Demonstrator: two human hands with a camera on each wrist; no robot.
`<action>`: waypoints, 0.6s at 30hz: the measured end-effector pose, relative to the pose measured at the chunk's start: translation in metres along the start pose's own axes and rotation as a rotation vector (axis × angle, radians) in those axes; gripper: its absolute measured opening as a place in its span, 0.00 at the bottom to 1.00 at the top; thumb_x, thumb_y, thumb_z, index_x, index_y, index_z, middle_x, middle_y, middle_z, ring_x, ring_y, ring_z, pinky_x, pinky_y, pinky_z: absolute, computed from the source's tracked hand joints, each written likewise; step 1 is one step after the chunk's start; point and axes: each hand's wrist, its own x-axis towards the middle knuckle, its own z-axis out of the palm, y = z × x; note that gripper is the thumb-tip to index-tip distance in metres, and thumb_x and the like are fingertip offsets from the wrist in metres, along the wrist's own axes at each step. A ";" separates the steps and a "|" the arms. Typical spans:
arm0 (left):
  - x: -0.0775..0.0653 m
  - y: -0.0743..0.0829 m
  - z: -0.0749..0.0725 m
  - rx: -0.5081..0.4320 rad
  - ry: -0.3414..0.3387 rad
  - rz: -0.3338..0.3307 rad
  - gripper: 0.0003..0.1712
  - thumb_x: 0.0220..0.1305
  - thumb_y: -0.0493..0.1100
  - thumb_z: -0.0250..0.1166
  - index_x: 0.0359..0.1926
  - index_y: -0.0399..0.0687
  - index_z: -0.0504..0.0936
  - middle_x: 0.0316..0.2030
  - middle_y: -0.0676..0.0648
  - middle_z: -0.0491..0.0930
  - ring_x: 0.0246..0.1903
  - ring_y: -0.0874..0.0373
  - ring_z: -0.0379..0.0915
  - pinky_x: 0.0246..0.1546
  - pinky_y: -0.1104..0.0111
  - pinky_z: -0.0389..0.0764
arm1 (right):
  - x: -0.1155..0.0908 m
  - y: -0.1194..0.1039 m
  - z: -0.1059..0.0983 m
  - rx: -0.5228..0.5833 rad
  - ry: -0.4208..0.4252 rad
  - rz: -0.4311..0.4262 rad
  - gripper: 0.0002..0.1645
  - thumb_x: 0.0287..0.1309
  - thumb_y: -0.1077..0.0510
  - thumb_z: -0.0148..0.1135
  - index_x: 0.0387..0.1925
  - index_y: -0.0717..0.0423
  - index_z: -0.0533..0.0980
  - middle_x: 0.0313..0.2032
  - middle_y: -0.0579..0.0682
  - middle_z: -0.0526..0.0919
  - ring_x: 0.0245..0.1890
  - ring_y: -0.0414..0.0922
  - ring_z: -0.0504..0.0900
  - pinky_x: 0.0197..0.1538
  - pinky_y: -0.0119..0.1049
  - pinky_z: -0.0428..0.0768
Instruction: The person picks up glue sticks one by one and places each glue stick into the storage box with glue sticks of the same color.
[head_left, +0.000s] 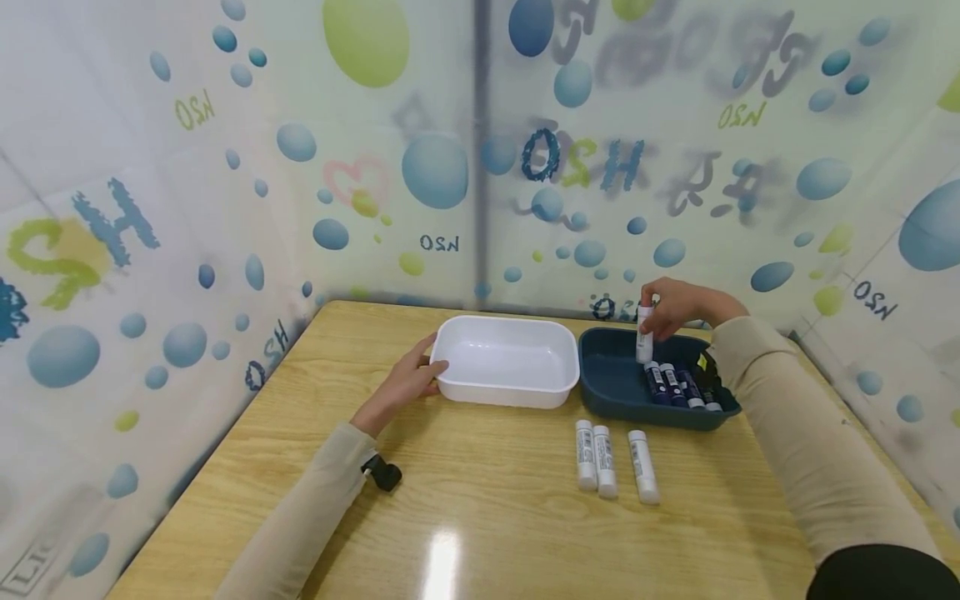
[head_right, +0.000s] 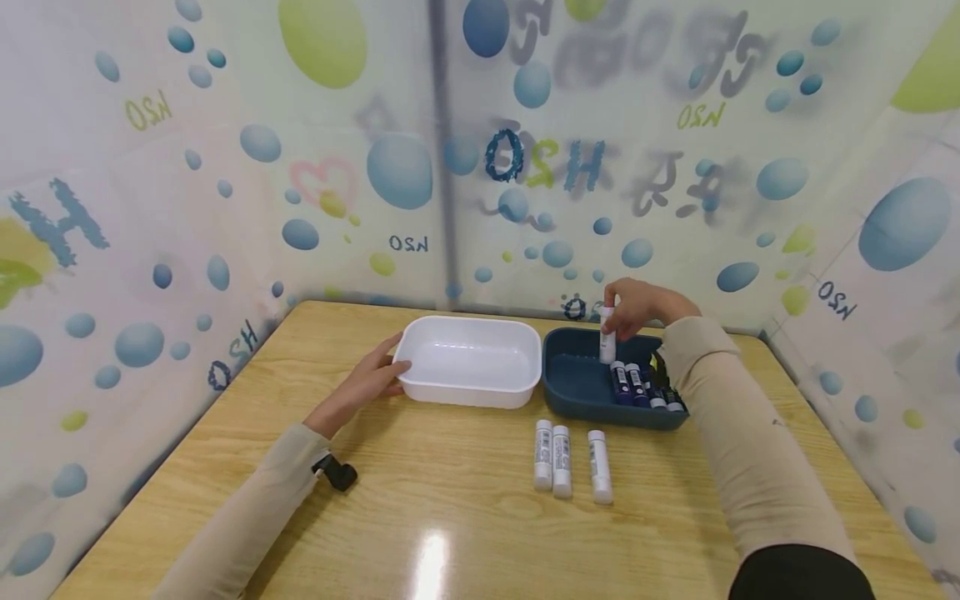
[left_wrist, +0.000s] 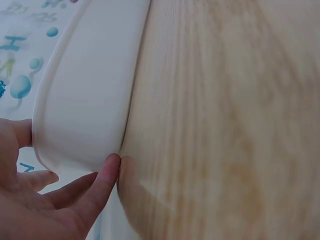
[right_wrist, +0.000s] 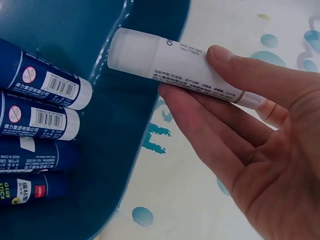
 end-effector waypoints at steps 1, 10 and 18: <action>0.000 0.000 0.000 0.001 0.000 0.000 0.41 0.78 0.50 0.59 0.83 0.59 0.50 0.68 0.32 0.71 0.55 0.45 0.81 0.50 0.61 0.88 | 0.001 0.001 0.001 -0.003 -0.005 0.000 0.19 0.65 0.65 0.67 0.45 0.68 0.65 0.43 0.66 0.82 0.38 0.55 0.90 0.44 0.47 0.90; 0.000 0.000 -0.001 -0.003 -0.007 0.007 0.41 0.78 0.50 0.59 0.83 0.59 0.50 0.67 0.32 0.71 0.55 0.46 0.81 0.50 0.61 0.88 | 0.011 0.009 0.016 0.039 -0.062 0.027 0.17 0.63 0.66 0.67 0.38 0.64 0.64 0.39 0.62 0.82 0.36 0.51 0.89 0.41 0.46 0.90; 0.000 0.000 -0.001 -0.007 -0.013 0.008 0.41 0.78 0.50 0.58 0.84 0.59 0.49 0.67 0.32 0.71 0.55 0.45 0.81 0.50 0.61 0.88 | 0.014 0.010 0.021 0.007 -0.128 0.068 0.18 0.66 0.63 0.66 0.41 0.64 0.64 0.41 0.64 0.85 0.38 0.53 0.90 0.42 0.46 0.90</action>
